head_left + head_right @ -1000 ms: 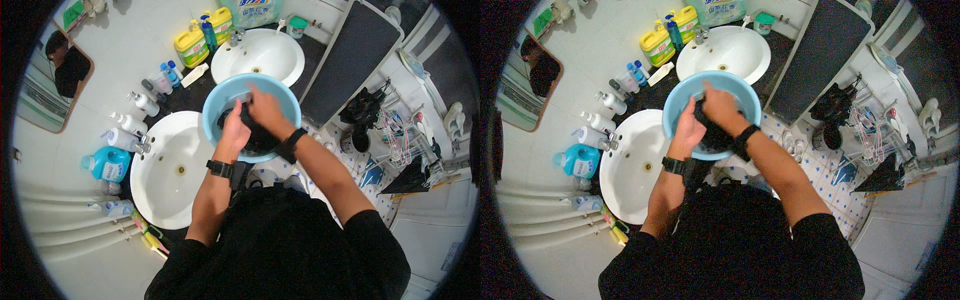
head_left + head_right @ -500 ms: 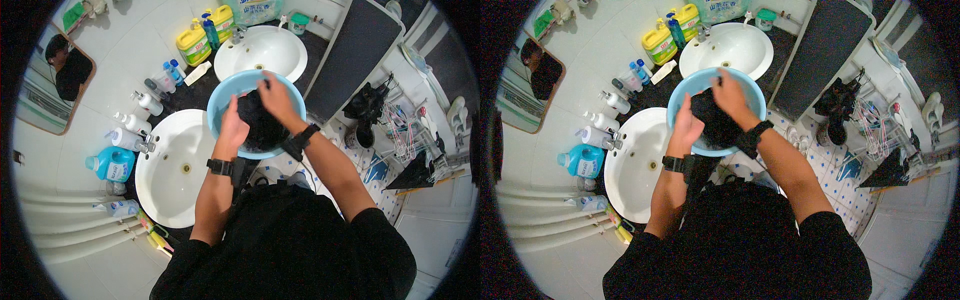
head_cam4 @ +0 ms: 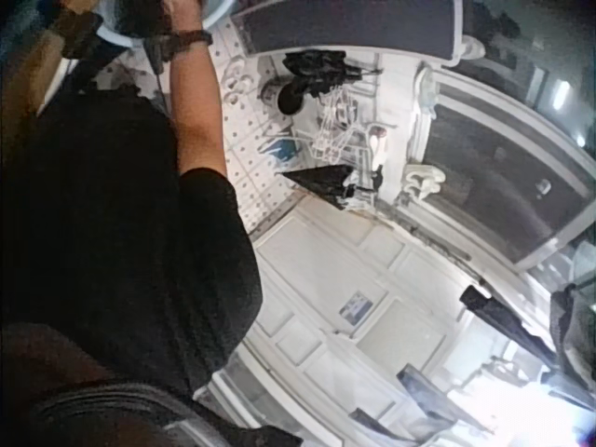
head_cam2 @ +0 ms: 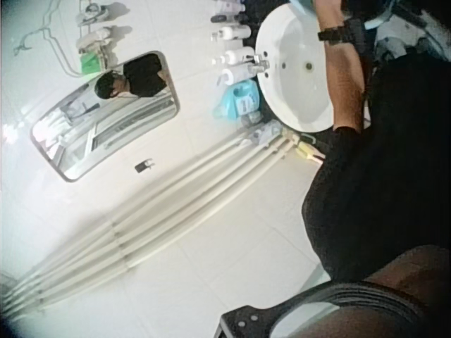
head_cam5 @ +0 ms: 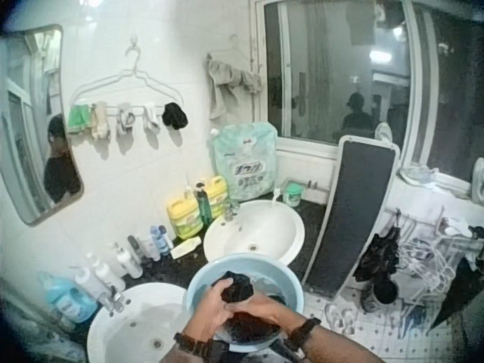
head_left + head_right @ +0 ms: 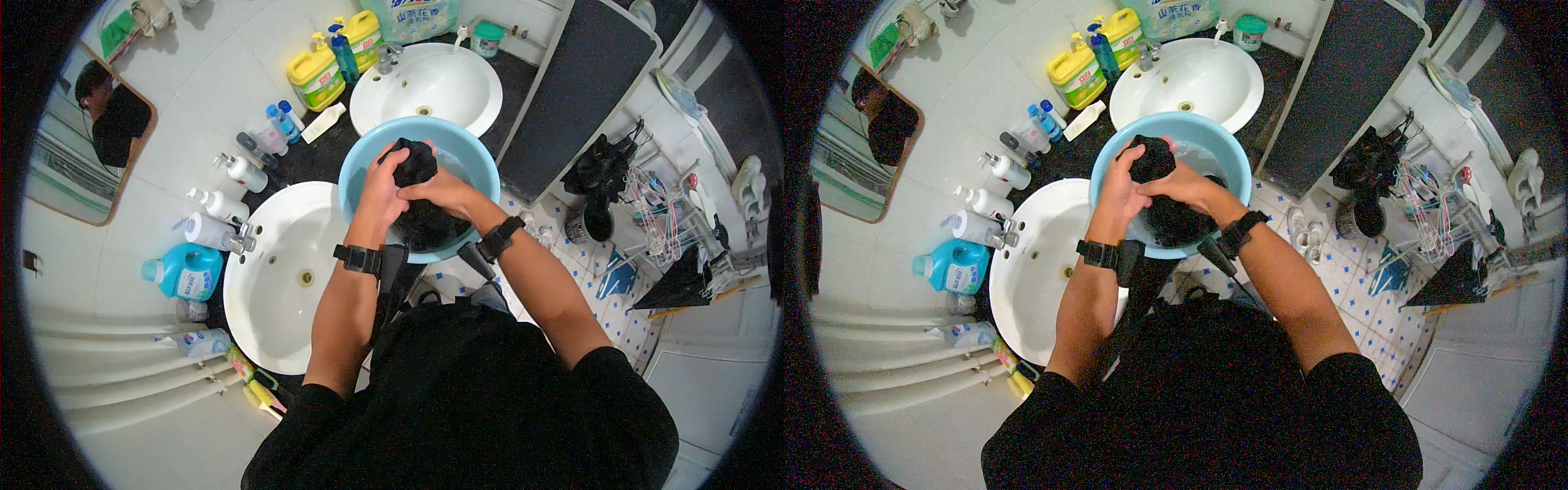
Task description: The person washes a black garment by hand in a blue basin, rubbing the fabric in soapy water, rinsing it under a running faucet, and wringing it out.
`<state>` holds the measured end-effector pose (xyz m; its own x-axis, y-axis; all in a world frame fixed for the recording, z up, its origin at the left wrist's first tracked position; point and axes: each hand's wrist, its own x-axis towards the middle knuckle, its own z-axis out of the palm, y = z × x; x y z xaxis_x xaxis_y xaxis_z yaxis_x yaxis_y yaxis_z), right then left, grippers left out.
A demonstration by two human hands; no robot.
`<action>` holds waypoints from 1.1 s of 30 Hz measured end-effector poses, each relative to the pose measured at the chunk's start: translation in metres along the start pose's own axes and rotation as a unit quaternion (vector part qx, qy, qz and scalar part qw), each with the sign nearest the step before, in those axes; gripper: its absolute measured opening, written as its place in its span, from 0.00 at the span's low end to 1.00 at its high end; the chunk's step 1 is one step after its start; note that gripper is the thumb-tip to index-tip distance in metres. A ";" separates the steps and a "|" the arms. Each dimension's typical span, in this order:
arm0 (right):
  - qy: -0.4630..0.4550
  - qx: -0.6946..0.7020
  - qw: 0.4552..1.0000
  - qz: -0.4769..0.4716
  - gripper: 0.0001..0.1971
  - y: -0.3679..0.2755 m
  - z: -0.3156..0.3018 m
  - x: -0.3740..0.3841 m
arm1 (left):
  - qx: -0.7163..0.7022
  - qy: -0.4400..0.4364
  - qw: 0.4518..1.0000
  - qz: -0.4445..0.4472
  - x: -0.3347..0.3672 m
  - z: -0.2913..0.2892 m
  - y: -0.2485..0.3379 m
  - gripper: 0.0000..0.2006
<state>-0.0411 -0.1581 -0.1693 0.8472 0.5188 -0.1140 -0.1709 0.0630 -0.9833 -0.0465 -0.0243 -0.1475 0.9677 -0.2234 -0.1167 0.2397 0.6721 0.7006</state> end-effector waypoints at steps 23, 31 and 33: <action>0.084 -0.351 0.932 -0.006 0.15 0.063 0.000 0.044 | 0.511 0.181 0.840 -0.003 0.060 -0.040 -0.032 0.15; 0.086 -0.299 0.940 0.138 0.17 -0.010 -0.011 0.008 | 0.296 0.072 0.952 -0.020 0.034 -0.022 -0.009 0.23; 0.086 -0.306 0.947 0.042 0.16 0.006 -0.005 0.010 | 0.335 0.009 0.942 -0.030 0.028 -0.002 -0.010 0.20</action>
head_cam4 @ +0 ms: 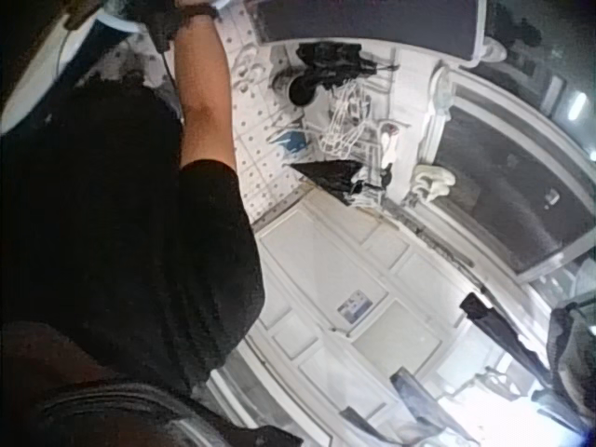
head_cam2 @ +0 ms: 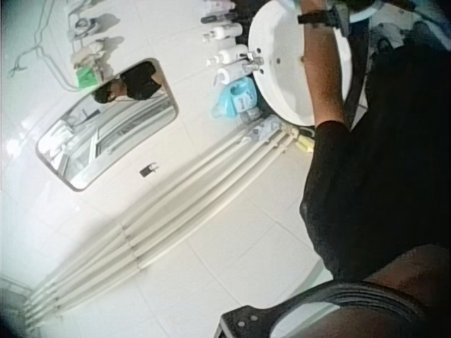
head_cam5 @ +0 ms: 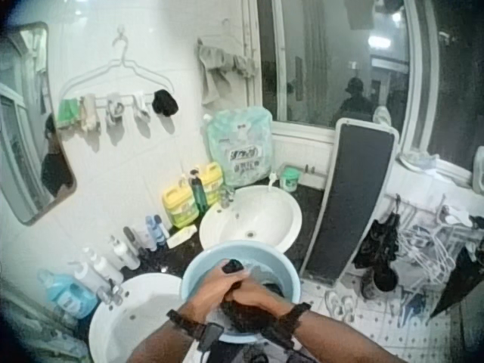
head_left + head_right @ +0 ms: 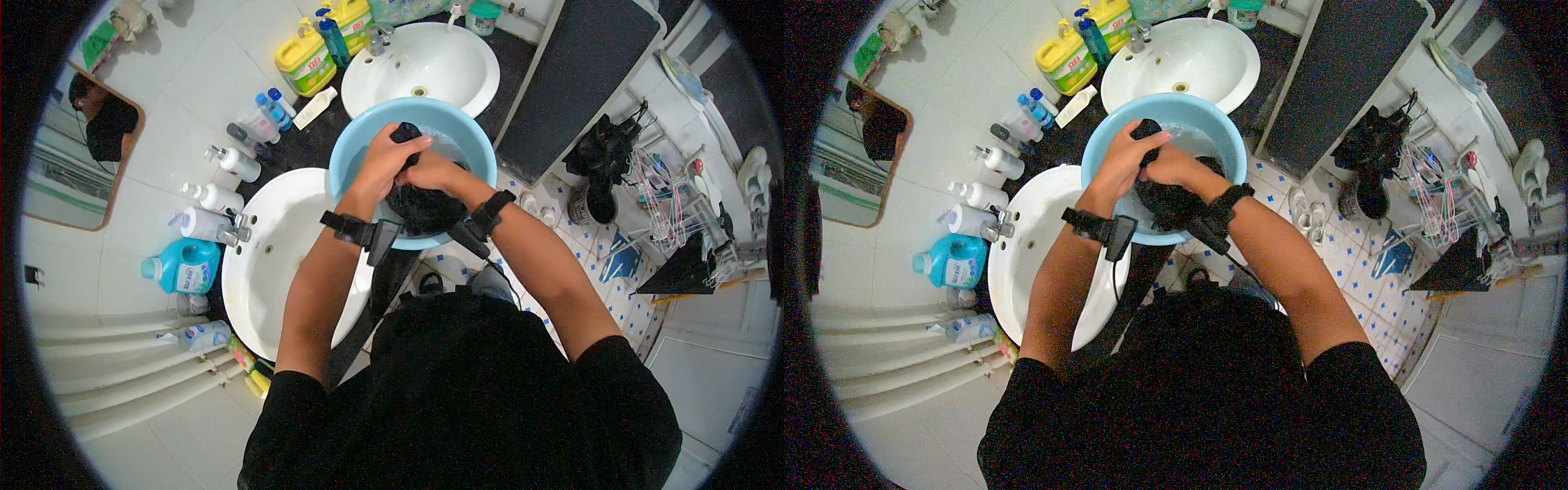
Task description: The person washes a black garment by hand in a blue basin, rubbing the fabric in soapy water, rinsing it under a running faucet, and wringing it out.
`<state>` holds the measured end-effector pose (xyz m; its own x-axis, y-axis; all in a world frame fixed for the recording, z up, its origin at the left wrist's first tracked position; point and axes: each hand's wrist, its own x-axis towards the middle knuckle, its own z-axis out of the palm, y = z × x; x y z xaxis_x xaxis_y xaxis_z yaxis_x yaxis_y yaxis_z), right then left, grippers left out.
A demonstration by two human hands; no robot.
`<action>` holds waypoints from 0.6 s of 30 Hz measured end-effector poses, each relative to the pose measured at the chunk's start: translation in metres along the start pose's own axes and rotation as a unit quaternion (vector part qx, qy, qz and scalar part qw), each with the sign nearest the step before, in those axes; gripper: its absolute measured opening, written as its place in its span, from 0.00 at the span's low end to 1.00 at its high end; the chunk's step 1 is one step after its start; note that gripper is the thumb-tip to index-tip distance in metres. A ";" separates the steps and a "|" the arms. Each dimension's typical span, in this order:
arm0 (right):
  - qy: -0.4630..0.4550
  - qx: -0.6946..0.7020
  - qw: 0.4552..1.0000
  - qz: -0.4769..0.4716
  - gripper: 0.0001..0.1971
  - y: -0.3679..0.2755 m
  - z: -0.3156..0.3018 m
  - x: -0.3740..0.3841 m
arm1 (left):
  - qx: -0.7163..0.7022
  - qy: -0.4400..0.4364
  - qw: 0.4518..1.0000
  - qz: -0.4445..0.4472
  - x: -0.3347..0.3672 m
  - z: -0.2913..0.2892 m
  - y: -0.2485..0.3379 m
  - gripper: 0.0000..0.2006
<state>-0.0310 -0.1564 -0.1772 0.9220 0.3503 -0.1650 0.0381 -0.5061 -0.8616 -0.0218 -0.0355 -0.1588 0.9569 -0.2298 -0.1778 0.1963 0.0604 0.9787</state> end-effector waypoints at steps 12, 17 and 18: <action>0.026 -0.288 0.957 -0.009 0.09 -0.010 0.018 -0.015 | 0.405 0.024 0.914 0.004 0.013 -0.023 -0.004 0.13; 0.062 -0.358 0.931 0.028 0.29 -0.003 -0.019 -0.003 | 0.407 0.043 0.894 -0.185 0.023 -0.044 0.014 0.16; 0.058 -0.360 0.931 0.024 0.29 0.001 -0.016 -0.006 | 0.530 0.015 0.843 -0.092 0.025 -0.055 -0.012 0.16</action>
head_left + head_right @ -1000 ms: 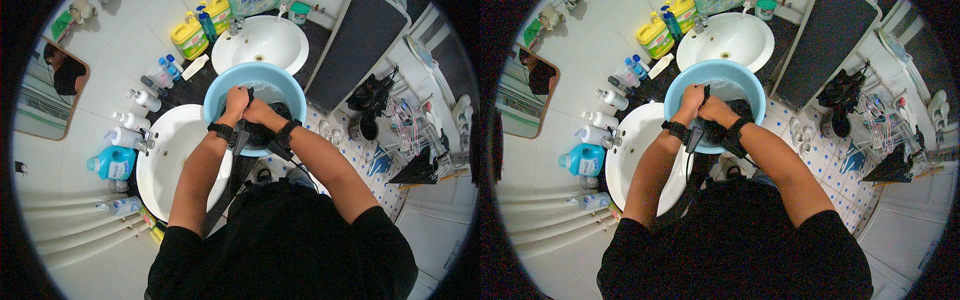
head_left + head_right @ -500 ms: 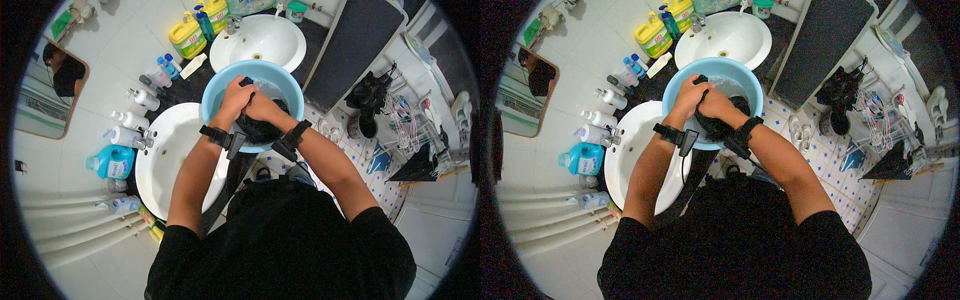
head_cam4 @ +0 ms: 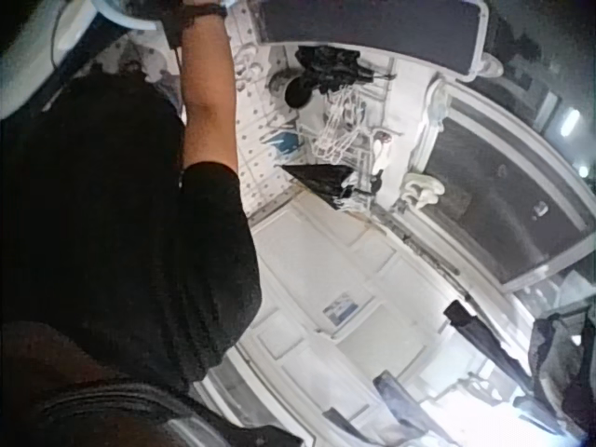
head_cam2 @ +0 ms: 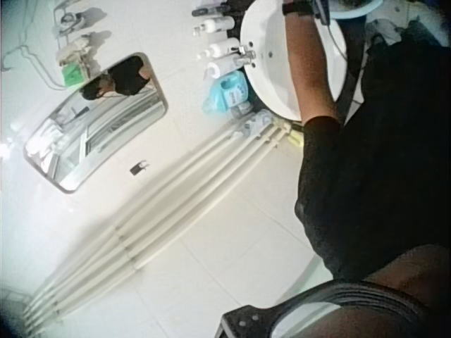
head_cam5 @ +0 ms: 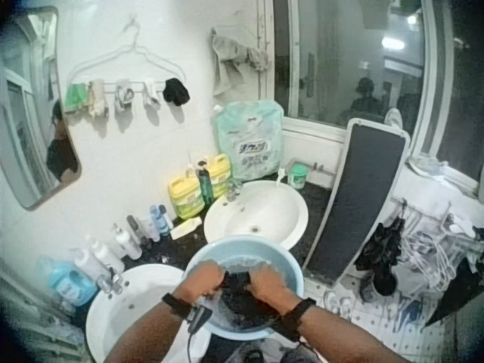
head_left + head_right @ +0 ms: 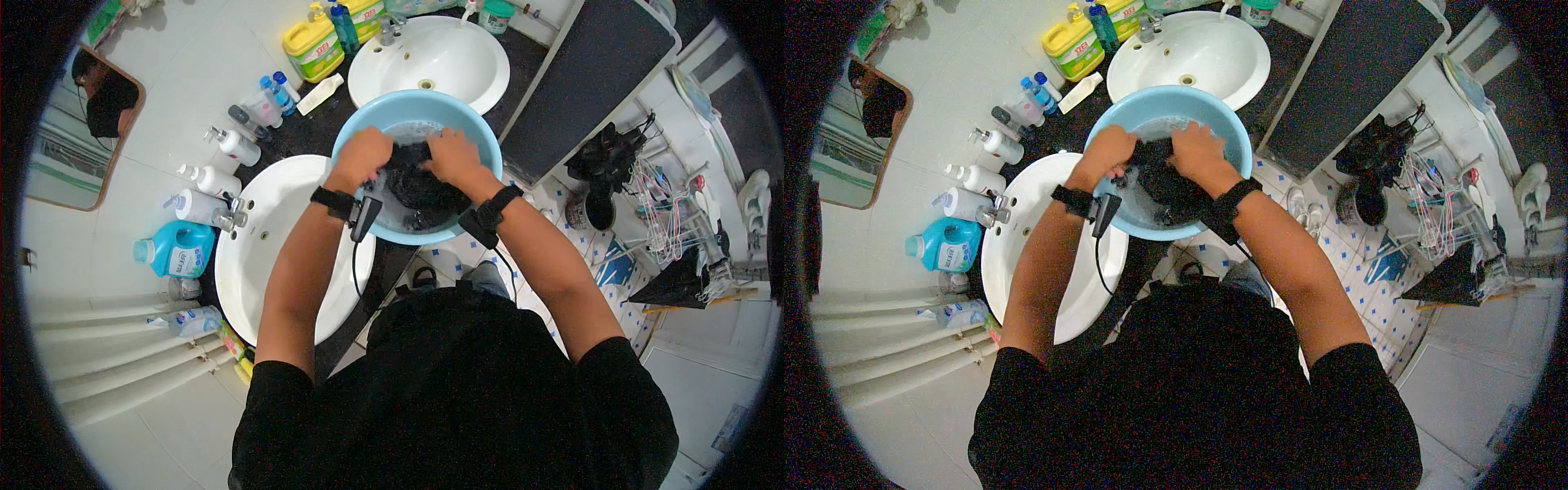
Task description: The person washes a black garment by hand in a blue basin, rubbing the fabric in soapy water, rinsing it under a running faucet, and wringing it out.
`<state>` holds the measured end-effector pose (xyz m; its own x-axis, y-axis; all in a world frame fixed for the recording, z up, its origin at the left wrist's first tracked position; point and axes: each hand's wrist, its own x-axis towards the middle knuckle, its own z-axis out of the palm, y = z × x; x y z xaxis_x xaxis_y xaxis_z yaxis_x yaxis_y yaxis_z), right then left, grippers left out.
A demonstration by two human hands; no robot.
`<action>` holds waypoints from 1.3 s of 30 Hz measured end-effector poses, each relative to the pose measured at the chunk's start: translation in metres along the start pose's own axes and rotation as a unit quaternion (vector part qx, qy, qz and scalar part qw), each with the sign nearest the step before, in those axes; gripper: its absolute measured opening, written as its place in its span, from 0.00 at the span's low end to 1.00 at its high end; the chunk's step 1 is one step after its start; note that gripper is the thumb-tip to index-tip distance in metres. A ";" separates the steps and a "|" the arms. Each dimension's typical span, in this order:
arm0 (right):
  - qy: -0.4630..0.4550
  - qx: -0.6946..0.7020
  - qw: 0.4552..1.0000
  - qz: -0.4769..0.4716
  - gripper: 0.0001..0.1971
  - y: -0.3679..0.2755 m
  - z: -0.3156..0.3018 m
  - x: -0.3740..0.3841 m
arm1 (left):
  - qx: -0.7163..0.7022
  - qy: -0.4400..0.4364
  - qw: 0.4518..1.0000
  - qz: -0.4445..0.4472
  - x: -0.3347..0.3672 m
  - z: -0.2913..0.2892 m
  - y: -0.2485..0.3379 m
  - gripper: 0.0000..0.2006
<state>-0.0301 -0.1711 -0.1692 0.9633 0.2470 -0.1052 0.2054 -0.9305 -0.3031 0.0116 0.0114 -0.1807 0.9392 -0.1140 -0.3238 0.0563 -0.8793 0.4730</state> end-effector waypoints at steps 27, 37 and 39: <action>-0.222 -0.046 0.974 0.012 0.19 0.044 0.098 0.076 | 0.201 -0.015 0.973 0.114 0.062 0.112 -0.048 0.24; -0.012 0.186 0.981 -0.059 0.33 0.050 0.065 0.042 | 0.035 0.039 0.997 0.051 0.014 0.067 -0.015 0.35; 0.041 0.229 0.965 -0.118 0.32 0.053 0.063 0.038 | -0.044 -0.001 0.997 0.058 0.013 0.058 -0.016 0.38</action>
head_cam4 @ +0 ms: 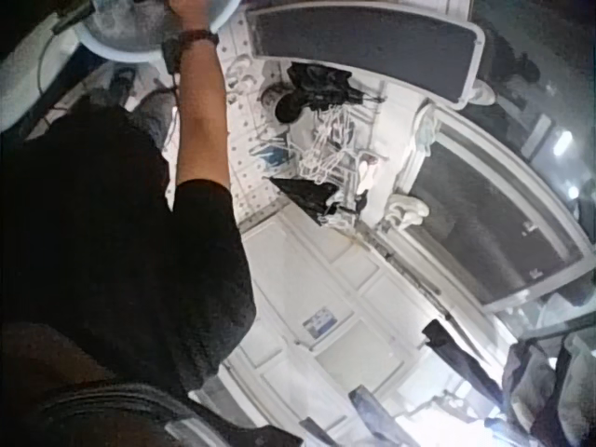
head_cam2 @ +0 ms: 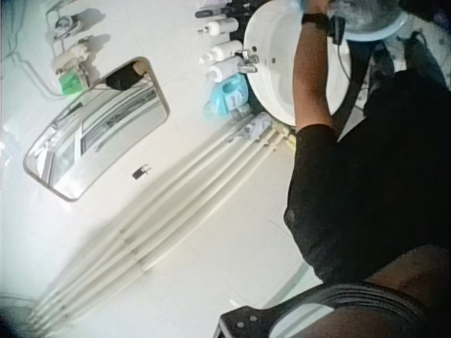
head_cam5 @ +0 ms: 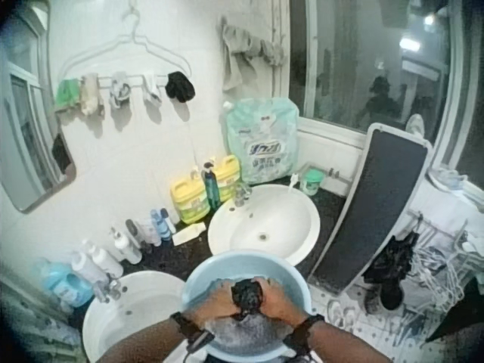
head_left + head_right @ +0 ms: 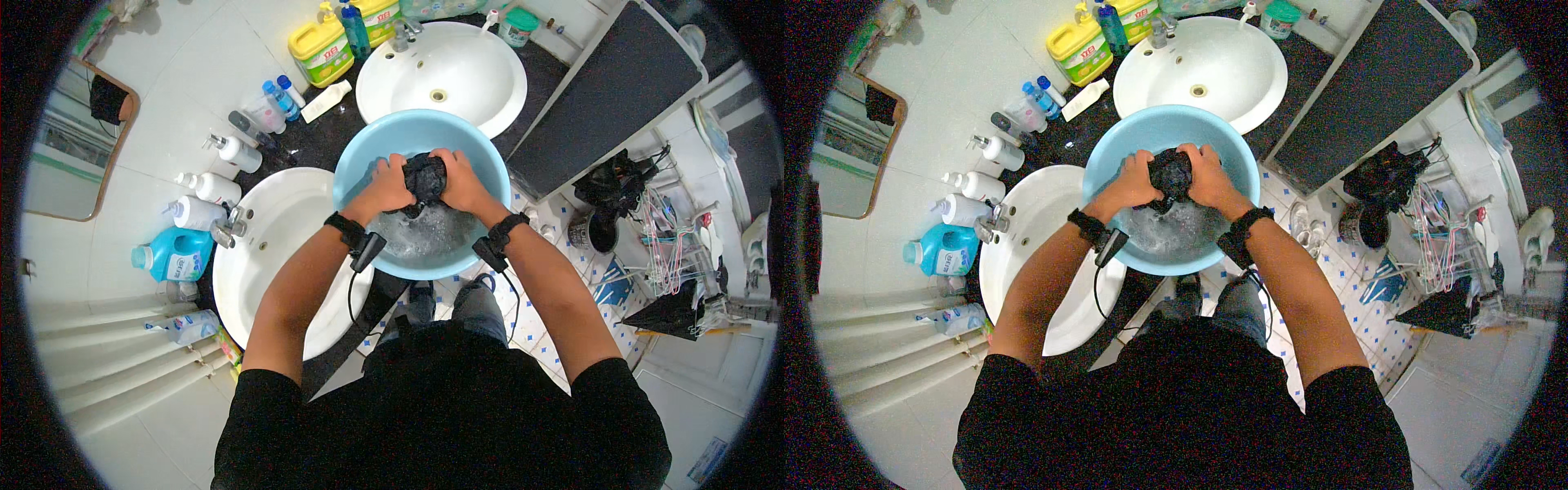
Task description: The person washes a black garment by hand in a blue basin, rubbing the fabric in soapy water, rinsing it under a running faucet, and wringing it out.
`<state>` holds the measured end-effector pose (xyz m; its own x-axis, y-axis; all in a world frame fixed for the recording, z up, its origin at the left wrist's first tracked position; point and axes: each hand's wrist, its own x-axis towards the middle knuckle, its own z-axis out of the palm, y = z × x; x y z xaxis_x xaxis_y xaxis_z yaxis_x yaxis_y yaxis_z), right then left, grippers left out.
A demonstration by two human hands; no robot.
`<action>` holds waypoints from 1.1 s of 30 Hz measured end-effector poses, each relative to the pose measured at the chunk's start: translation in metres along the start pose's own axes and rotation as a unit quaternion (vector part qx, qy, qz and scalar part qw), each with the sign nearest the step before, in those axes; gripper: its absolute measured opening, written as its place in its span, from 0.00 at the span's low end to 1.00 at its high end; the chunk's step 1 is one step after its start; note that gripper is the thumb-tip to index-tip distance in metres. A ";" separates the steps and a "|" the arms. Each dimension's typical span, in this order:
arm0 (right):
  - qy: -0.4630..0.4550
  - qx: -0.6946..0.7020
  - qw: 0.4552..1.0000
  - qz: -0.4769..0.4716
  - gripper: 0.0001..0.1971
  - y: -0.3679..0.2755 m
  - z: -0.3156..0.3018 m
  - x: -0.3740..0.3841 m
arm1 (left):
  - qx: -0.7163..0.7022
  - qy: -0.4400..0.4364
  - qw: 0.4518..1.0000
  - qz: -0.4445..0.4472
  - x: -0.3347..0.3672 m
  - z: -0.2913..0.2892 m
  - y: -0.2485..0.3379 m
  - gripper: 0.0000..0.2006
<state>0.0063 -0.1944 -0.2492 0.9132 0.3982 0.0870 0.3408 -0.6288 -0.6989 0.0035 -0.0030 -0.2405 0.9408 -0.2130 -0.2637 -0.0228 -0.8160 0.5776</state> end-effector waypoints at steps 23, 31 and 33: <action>-0.280 -0.204 0.912 0.218 0.61 -0.033 0.011 0.013 | 0.181 -0.249 0.951 0.006 0.029 0.040 -0.025 0.63; -0.277 -0.178 0.901 0.283 0.38 -0.007 0.031 0.039 | 0.063 -0.298 0.951 0.054 0.051 0.032 -0.023 0.30; -0.252 -0.201 0.912 0.255 0.34 -0.004 0.033 0.044 | 0.097 -0.196 0.974 0.059 0.053 0.039 -0.028 0.20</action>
<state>0.0376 -0.1520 -0.2663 0.7915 0.1785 -0.5845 0.0478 -0.9716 -0.2320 0.0410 -0.0127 -0.3012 0.7277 -0.4682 -0.5012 -0.2217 -0.8521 0.4740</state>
